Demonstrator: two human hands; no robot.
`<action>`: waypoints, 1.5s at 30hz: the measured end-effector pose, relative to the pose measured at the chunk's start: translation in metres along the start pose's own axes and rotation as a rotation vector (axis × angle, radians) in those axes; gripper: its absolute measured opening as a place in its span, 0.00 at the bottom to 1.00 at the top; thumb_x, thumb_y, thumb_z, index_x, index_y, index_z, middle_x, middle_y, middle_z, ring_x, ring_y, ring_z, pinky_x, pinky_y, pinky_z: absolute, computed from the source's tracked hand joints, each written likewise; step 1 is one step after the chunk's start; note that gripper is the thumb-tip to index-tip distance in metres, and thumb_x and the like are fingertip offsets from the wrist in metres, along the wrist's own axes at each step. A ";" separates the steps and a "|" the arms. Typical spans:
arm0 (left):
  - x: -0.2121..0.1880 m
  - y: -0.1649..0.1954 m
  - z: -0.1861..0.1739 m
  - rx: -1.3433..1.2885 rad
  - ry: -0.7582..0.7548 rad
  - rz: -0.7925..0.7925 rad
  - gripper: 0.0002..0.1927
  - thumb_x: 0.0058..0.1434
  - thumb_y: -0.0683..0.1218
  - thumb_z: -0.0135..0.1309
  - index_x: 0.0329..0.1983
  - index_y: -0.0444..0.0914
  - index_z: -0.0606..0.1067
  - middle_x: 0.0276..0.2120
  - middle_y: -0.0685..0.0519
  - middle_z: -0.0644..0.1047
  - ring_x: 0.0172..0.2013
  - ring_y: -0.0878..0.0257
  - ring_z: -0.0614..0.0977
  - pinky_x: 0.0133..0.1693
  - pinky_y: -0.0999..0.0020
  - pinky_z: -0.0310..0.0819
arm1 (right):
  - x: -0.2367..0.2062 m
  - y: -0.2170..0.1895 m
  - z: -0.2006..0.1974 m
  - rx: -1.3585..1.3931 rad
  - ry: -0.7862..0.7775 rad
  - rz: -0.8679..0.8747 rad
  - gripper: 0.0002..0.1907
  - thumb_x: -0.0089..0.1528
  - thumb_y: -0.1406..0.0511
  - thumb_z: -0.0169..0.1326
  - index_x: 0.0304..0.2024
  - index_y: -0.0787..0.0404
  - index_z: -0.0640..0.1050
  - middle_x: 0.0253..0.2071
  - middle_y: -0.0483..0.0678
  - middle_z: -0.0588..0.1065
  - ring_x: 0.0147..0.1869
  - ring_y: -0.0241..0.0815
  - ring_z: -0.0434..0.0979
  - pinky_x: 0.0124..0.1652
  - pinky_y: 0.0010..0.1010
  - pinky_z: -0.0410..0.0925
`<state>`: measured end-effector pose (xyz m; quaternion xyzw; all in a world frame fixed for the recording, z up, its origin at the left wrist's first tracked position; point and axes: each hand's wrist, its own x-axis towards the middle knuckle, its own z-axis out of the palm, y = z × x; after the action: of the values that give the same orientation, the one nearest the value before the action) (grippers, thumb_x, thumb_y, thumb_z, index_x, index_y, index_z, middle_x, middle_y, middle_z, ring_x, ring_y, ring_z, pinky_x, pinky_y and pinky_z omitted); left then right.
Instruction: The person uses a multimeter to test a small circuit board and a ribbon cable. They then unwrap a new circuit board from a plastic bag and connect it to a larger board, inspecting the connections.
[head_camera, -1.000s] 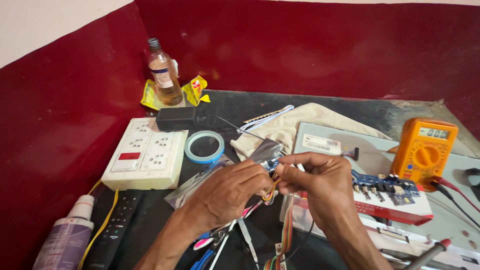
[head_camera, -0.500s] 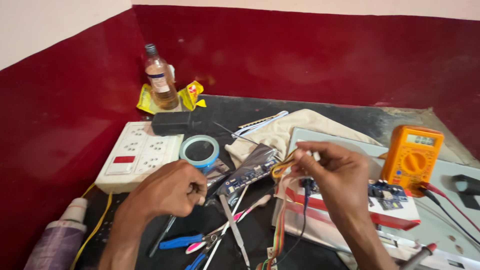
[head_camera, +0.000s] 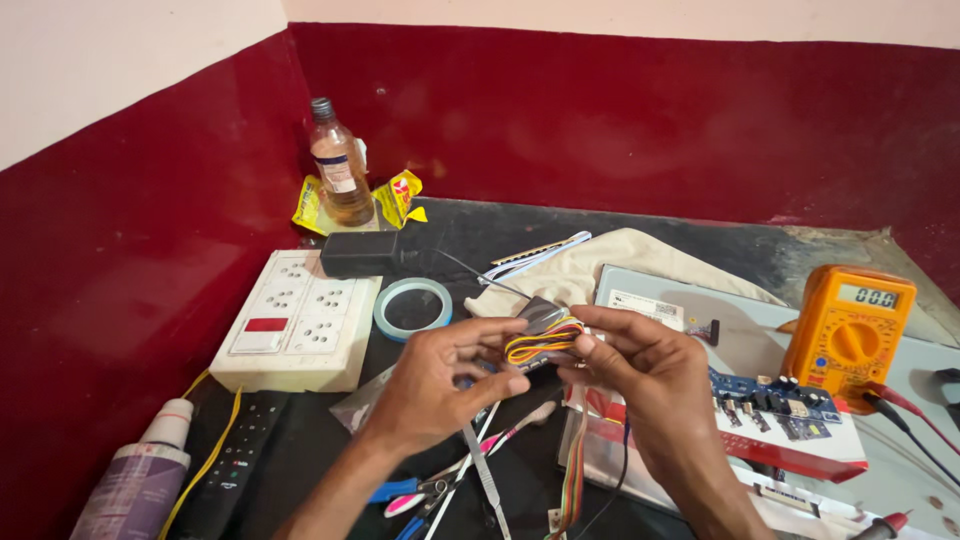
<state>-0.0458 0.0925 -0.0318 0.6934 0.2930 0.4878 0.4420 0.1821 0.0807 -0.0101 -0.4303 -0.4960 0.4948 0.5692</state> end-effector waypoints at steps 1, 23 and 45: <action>0.000 -0.005 0.004 -0.034 0.025 -0.049 0.23 0.57 0.41 0.64 0.56 0.31 0.78 0.38 0.49 0.84 0.35 0.67 0.84 0.38 0.71 0.83 | -0.001 0.000 0.002 -0.009 0.001 0.016 0.17 0.60 0.73 0.58 0.51 0.71 0.81 0.39 0.57 0.85 0.38 0.42 0.86 0.39 0.32 0.80; -0.004 0.002 -0.095 0.027 0.051 -0.341 0.14 0.51 0.36 0.66 0.41 0.28 0.84 0.24 0.50 0.82 0.21 0.73 0.77 0.22 0.80 0.64 | -0.002 -0.023 -0.015 -0.237 0.194 -0.298 0.13 0.66 0.72 0.50 0.53 0.70 0.78 0.40 0.57 0.82 0.39 0.45 0.85 0.36 0.33 0.80; 0.021 0.009 -0.036 0.555 -0.028 -0.225 0.14 0.58 0.46 0.62 0.48 0.41 0.82 0.38 0.48 0.85 0.39 0.60 0.88 0.43 0.65 0.80 | 0.001 -0.030 -0.041 0.428 0.182 -0.315 0.07 0.74 0.68 0.51 0.53 0.64 0.76 0.38 0.51 0.77 0.42 0.40 0.78 0.44 0.32 0.74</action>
<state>-0.0718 0.1181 -0.0098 0.7576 0.4841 0.3275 0.2905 0.2269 0.0775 0.0134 -0.2604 -0.3880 0.4531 0.7592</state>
